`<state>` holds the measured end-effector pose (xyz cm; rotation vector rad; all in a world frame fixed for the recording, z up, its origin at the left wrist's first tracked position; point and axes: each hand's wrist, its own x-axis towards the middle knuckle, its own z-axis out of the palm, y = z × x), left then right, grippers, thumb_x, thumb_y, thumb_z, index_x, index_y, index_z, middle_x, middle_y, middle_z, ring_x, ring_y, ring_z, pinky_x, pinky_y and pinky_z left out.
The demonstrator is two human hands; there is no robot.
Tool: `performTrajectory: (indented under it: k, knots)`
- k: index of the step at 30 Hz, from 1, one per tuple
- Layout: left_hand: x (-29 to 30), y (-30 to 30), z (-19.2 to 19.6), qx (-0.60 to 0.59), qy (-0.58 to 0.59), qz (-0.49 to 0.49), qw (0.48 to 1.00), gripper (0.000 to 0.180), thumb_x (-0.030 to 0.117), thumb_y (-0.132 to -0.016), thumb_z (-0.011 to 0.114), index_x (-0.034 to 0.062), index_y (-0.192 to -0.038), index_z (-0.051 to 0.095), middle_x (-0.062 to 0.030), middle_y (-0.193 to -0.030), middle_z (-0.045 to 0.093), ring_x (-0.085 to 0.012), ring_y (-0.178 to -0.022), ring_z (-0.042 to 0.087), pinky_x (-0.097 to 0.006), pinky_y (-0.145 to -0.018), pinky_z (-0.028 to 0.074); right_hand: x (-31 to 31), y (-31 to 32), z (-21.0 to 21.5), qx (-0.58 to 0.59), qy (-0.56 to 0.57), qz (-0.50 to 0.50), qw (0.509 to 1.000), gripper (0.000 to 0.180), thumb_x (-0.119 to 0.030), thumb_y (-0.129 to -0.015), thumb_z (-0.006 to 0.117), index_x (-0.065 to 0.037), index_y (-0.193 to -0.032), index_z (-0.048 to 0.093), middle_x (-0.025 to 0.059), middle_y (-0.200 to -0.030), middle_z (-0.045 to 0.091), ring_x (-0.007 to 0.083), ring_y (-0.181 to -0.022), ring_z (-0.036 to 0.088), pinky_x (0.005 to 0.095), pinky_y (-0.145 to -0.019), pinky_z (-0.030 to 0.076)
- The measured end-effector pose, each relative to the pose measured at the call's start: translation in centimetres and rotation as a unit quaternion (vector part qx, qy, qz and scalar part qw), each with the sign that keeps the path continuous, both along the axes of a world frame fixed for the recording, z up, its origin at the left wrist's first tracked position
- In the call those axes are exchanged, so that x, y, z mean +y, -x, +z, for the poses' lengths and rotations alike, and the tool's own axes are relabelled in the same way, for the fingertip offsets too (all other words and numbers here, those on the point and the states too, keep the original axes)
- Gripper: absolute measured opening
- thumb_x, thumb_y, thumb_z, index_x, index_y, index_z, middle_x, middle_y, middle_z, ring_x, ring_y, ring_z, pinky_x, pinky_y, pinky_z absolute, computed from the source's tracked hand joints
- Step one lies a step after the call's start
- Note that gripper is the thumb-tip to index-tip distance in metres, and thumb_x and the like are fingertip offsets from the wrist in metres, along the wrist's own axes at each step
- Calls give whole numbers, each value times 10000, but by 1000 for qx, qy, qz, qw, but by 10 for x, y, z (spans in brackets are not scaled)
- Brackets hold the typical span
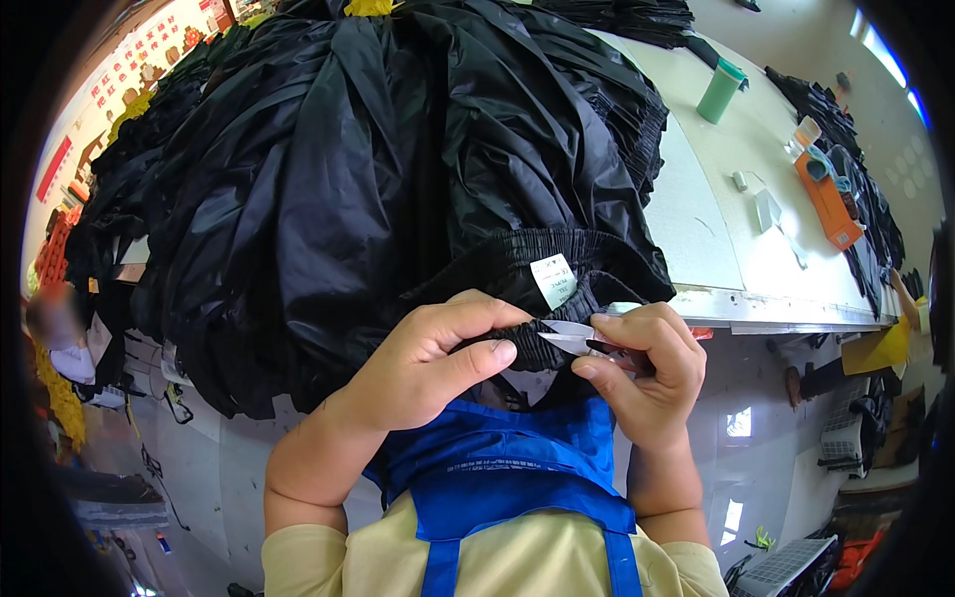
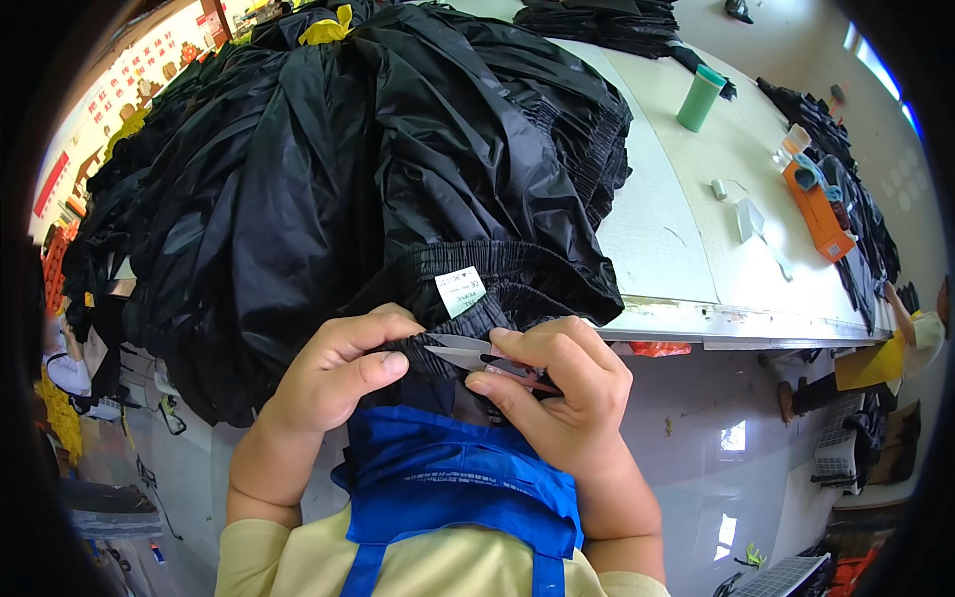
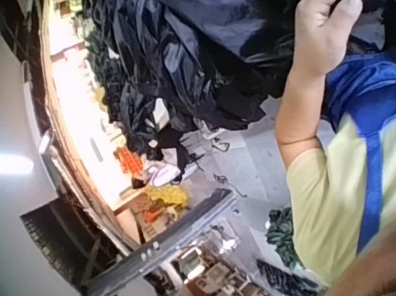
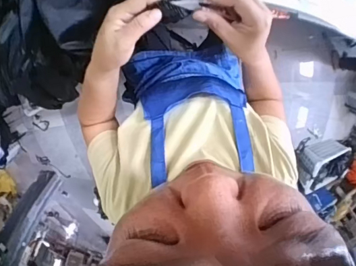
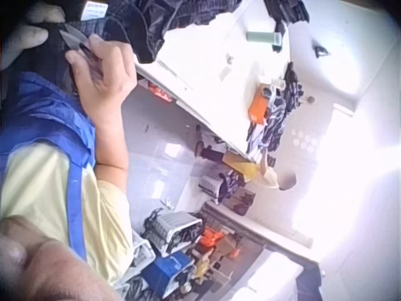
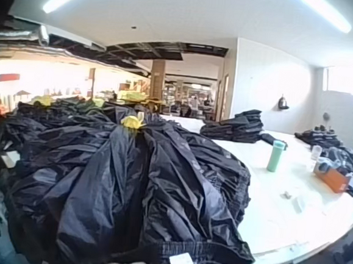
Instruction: The person repeatedly picks black garments from a large pile, uses small scissors to trim tags or threads from the waistband area, and returns the items to the pile. The process is repeated for multiple garments throughout the clip.
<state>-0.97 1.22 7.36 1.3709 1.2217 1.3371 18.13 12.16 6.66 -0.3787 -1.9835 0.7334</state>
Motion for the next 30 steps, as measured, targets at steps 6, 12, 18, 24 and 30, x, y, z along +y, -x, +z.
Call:
performTrajectory:
  k: [6, 12, 18, 24, 30]
  knots:
    - [-5, 3, 4, 33, -20, 26, 999, 224, 95, -868, 570, -34, -1043, 624, -64, -888, 610, -118, -805, 561, -244, -734, 441, 6, 1, -12, 71, -33, 33, 996, 380, -175, -649, 835, 9, -912, 633, 64, -745, 579, 127, -612, 509, 236, -535, 395]
    - [-24, 32, 24, 56, -157, 106, 980, 221, 53, -804, 639, -38, -1005, 620, -58, -903, 615, -115, -822, 563, -240, -756, 452, 21, -6, -30, 252, 70, 65, 963, 491, -376, -809, 723, 41, -1012, 560, 8, -731, 455, 70, -615, 380, 189, -572, 300]
    - [-118, 205, 89, -105, -344, 541, 760, 412, 69, -922, 510, -1, -1318, 422, -202, -1346, 447, -311, -1239, 449, -454, -1004, 410, 39, -16, -43, 312, 160, 48, 935, 329, -251, -1003, 422, 48, -1054, 551, -11, -637, 406, 57, -559, 325, 211, -508, 263]
    - [-67, 102, 92, 343, -446, 539, 627, 583, 26, -867, 551, -20, -1393, 304, -204, -1444, 315, -297, -1313, 366, -428, -1120, 243, 63, 2, -84, 68, 232, -59, 969, 241, -155, -973, 480, 6, -1093, 613, 16, -827, 543, 90, -743, 469, 219, -716, 396]
    - [55, 83, 78, 798, -191, 378, 428, 655, 290, -755, 728, 393, -1338, 449, -39, -1355, 463, -312, -1227, 476, -617, -1072, 170, 57, 30, -66, -37, 117, -60, 991, 209, -151, -947, 523, -28, -1075, 633, 98, -957, 569, 179, -782, 520, 265, -723, 427]
